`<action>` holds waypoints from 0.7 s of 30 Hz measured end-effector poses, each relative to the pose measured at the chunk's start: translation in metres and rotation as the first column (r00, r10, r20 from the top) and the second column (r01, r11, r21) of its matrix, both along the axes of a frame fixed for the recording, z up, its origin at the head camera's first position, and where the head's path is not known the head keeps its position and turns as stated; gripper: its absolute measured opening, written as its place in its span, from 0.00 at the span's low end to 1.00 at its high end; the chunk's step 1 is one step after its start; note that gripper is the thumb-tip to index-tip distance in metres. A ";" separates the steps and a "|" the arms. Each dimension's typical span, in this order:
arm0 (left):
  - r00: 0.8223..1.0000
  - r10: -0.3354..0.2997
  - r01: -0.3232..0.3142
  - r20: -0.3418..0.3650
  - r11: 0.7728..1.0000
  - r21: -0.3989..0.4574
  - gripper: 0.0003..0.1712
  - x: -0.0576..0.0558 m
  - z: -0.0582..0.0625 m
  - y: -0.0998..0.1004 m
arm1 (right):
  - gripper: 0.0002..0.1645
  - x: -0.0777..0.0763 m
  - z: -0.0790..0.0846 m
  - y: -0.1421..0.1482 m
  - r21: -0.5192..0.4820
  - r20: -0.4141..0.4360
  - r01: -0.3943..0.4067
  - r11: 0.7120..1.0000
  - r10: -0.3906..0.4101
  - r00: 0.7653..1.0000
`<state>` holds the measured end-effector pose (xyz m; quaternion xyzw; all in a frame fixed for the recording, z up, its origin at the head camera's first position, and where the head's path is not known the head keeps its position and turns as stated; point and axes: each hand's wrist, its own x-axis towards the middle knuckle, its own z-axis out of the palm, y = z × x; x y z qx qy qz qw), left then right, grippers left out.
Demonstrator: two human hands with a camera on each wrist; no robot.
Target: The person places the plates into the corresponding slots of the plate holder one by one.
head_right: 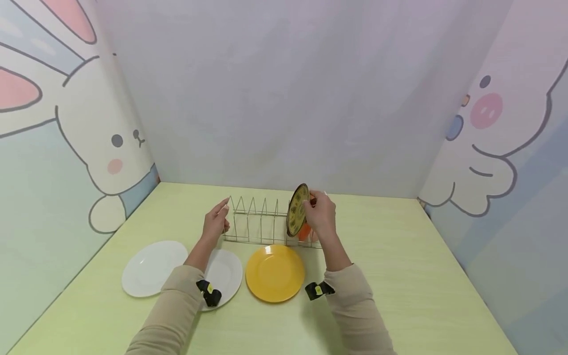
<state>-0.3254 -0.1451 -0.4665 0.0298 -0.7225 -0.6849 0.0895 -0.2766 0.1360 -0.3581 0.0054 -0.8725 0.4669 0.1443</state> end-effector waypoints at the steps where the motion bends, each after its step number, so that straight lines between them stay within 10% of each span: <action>1: 1.000 0.001 -0.001 -0.003 1.000 -0.003 0.23 0.000 0.000 0.000 | 0.23 0.000 -0.003 -0.002 -0.006 -0.010 0.005 1.000 -0.005 1.000; 21: 1.000 -0.007 0.007 -0.020 1.000 -0.023 0.23 0.003 0.000 0.002 | 0.16 0.002 -0.031 -0.019 0.130 -0.196 0.141 0.981 -0.114 0.974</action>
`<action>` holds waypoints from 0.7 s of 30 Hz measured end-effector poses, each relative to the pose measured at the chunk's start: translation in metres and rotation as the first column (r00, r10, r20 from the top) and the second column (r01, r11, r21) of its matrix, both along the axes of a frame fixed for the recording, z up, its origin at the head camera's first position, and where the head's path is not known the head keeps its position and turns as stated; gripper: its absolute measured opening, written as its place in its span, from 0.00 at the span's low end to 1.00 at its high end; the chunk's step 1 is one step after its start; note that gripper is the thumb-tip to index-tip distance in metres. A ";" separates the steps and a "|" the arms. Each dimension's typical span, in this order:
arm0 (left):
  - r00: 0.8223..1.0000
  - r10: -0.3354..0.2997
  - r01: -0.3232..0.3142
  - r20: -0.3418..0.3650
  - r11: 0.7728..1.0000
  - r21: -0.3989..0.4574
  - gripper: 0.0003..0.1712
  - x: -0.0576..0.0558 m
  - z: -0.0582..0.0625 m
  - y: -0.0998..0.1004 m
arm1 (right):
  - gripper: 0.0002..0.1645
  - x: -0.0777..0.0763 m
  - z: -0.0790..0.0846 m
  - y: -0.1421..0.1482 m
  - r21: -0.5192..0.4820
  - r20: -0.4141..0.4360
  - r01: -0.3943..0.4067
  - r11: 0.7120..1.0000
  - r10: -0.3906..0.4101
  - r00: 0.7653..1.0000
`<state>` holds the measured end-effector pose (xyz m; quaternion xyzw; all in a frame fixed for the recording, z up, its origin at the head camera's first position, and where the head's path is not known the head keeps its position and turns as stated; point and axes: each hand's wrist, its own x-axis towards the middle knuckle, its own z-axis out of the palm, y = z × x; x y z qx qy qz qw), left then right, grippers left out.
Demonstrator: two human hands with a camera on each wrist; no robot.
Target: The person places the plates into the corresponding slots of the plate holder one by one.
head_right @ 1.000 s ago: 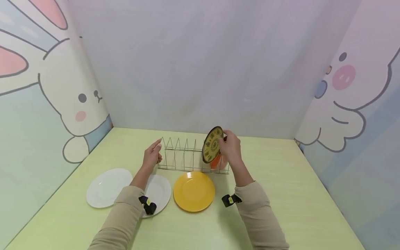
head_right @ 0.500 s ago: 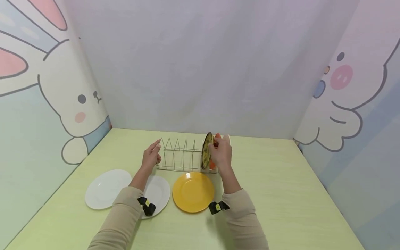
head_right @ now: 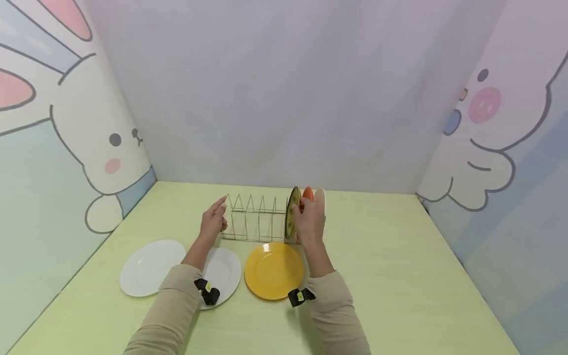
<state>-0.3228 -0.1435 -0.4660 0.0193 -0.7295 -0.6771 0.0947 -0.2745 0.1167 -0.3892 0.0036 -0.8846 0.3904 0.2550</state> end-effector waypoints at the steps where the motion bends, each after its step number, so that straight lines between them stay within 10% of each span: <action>1: 1.000 -0.001 0.001 0.001 1.000 0.000 0.23 0.000 0.000 0.000 | 0.15 -0.001 0.000 -0.001 0.014 0.000 -0.001 1.000 0.001 1.000; 16: 1.000 -0.021 0.021 0.001 1.000 0.017 0.23 -0.003 -0.001 0.000 | 0.23 0.004 0.002 -0.002 0.064 0.187 0.005 0.998 -0.017 0.982; 21: 1.000 -0.020 0.019 0.016 0.999 0.038 0.22 -0.002 -0.002 -0.001 | 0.25 0.019 0.001 0.008 -0.052 0.223 -0.074 0.996 0.084 0.971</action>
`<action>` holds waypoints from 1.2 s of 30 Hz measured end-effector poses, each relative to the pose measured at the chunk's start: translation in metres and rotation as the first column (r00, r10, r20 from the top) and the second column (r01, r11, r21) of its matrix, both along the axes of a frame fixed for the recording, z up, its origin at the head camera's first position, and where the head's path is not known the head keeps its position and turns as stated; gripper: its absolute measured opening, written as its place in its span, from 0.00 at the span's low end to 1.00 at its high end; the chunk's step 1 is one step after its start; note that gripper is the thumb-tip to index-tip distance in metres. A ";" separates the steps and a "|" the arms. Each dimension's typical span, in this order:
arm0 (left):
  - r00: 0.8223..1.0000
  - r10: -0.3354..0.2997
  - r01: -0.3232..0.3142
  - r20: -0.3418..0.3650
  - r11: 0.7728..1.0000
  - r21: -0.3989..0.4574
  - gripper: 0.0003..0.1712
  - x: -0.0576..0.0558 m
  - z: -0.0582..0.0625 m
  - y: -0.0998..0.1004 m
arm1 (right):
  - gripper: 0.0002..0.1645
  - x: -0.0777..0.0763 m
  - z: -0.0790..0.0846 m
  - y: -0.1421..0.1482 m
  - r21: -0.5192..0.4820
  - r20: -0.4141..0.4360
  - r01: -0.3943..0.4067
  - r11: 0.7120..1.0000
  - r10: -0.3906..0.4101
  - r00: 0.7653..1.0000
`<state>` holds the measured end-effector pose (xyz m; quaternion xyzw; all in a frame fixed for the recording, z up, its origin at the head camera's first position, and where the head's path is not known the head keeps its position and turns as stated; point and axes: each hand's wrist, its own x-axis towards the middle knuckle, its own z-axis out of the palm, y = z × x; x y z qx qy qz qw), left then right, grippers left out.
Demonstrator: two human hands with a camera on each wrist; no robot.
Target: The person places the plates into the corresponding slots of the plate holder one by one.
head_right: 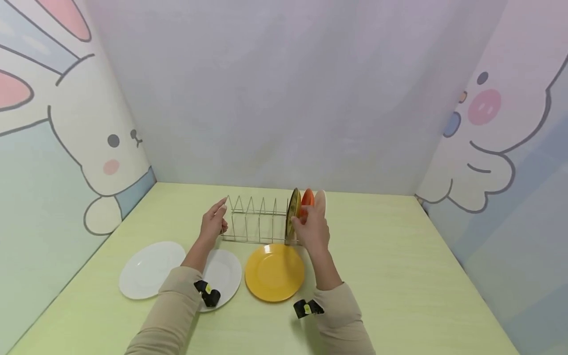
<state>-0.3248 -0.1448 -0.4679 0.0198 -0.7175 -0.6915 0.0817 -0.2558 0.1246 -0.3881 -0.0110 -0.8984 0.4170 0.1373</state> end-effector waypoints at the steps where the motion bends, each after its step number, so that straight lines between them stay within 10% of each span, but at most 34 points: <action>1: 1.000 0.001 -0.001 0.003 1.000 0.003 0.22 0.000 0.000 0.000 | 0.25 0.003 -0.001 0.002 -0.031 0.006 -0.027 0.999 0.027 1.000; 12: 0.999 -0.018 0.018 0.029 1.000 -0.012 0.23 0.004 0.005 -0.003 | 0.25 0.021 -0.009 0.027 -0.312 0.158 -0.188 0.931 0.246 0.956; 36: 0.999 -0.030 0.030 0.015 0.999 -0.011 0.24 0.005 0.005 -0.003 | 0.37 0.019 -0.048 0.045 -0.355 0.518 -0.188 0.916 0.359 0.776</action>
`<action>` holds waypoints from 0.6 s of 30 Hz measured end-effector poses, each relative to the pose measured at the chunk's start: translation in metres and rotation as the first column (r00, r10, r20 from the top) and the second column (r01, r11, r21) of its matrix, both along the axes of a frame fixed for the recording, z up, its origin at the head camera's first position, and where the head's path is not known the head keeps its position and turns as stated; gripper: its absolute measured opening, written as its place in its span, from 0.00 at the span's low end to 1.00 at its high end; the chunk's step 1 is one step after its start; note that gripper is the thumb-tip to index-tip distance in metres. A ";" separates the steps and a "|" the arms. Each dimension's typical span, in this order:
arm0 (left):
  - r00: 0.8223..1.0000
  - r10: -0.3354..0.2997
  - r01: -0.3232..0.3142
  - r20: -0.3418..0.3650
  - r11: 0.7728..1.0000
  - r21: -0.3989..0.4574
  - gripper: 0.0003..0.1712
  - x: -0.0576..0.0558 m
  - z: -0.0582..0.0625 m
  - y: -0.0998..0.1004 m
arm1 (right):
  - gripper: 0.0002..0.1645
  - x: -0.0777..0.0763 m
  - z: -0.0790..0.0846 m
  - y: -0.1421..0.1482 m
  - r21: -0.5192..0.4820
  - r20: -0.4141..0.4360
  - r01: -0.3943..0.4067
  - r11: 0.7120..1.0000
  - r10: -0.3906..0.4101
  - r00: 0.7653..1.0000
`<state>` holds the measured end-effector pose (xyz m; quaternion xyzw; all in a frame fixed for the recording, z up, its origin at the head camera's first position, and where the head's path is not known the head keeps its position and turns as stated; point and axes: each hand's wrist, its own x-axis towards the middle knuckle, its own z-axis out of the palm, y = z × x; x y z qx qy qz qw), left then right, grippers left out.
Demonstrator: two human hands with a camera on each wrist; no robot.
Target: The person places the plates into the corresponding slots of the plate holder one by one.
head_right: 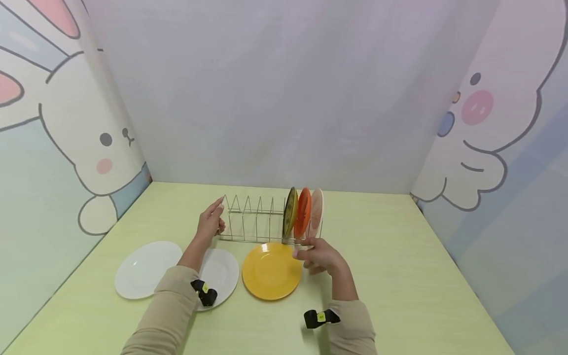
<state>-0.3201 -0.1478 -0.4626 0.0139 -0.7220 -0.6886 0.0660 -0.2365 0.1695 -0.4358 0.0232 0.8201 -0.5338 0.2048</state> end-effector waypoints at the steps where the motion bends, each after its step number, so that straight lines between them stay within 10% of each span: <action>1: 1.000 -0.002 0.002 0.001 1.000 0.000 0.24 -0.001 0.000 0.000 | 0.37 0.000 -0.002 -0.001 0.007 0.007 -0.006 1.000 0.006 1.000; 18: 1.000 -0.012 0.012 0.016 1.000 0.008 0.24 -0.001 0.001 -0.001 | 0.33 -0.012 -0.021 -0.018 0.079 0.038 -0.055 0.995 0.052 0.998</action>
